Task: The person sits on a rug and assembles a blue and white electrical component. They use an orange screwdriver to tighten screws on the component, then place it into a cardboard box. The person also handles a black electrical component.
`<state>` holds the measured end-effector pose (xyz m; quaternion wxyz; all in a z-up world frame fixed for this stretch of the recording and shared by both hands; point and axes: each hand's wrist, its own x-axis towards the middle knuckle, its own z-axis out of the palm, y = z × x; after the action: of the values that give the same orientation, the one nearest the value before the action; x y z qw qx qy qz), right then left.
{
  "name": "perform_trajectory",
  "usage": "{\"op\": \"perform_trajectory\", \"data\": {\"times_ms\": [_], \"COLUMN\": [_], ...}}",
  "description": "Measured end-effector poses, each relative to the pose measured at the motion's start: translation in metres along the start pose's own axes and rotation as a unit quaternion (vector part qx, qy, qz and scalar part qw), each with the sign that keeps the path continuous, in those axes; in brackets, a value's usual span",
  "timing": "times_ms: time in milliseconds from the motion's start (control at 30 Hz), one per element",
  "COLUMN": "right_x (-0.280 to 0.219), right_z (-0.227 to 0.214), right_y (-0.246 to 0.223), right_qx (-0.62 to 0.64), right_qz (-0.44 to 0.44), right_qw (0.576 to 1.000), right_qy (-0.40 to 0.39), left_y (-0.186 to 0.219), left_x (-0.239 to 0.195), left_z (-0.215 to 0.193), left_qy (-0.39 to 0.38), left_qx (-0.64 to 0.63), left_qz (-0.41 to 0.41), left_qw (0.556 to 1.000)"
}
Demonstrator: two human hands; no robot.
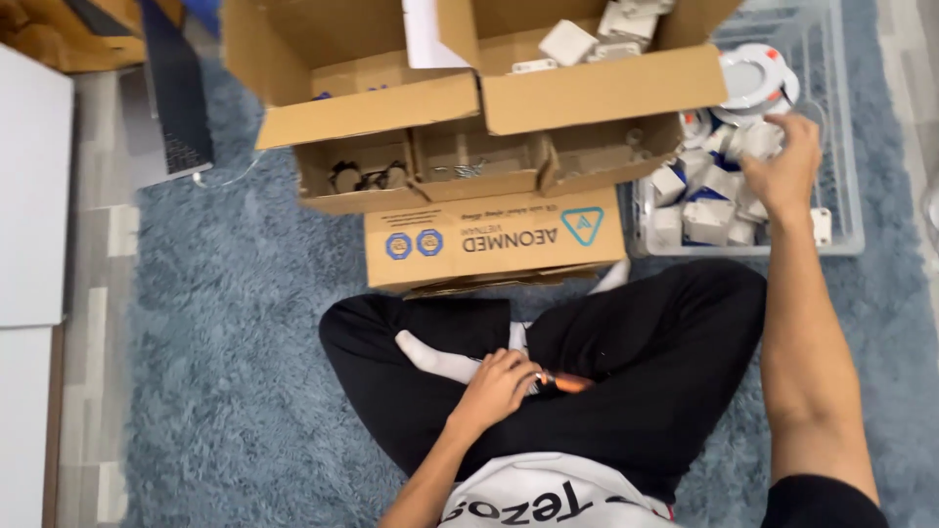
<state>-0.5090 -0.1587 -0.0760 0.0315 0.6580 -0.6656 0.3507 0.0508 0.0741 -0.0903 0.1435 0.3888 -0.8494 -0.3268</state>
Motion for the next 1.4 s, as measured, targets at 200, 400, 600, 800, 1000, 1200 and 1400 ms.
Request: {"op": "perform_trajectory", "data": {"times_ms": [200, 400, 600, 800, 1000, 1200, 1400], "right_x": [-0.031, -0.091, -0.097, -0.091, -0.088, -0.085, -0.066], "right_z": [-0.022, -0.025, -0.024, -0.014, -0.018, -0.017, -0.03], "right_y": [-0.092, -0.183, -0.227, -0.213, -0.21, -0.21, -0.222], "right_qx": [0.01, 0.058, 0.014, 0.0, 0.048, 0.081, 0.102], "right_qz": [-0.06, 0.026, 0.115, 0.093, 0.115, 0.131, 0.166], "right_qw": [0.998, 0.989, 0.953, 0.936, 0.932, 0.932, 0.91], "right_qy": [0.025, -0.13, -0.279, -0.34, -0.341, -0.327, -0.366], "left_y": [0.0, -0.013, 0.012, 0.026, -0.064, -0.085, -0.16], "left_x": [-0.003, 0.002, 0.051, 0.144, 0.259, 0.3, 0.339], "left_z": [-0.006, 0.005, -0.151, -0.379, -0.447, -0.451, -0.436], "left_qy": [-0.004, -0.064, -0.023, 0.225, 0.102, -0.087, -0.203], "left_qx": [-0.013, -0.066, -0.111, 0.033, 0.153, 0.228, 0.252], "left_qz": [0.025, 0.042, 0.091, 0.059, -0.152, -0.373, -0.38], "left_qw": [1.0, 0.995, 0.989, 0.972, 0.971, 0.895, 0.866]}}
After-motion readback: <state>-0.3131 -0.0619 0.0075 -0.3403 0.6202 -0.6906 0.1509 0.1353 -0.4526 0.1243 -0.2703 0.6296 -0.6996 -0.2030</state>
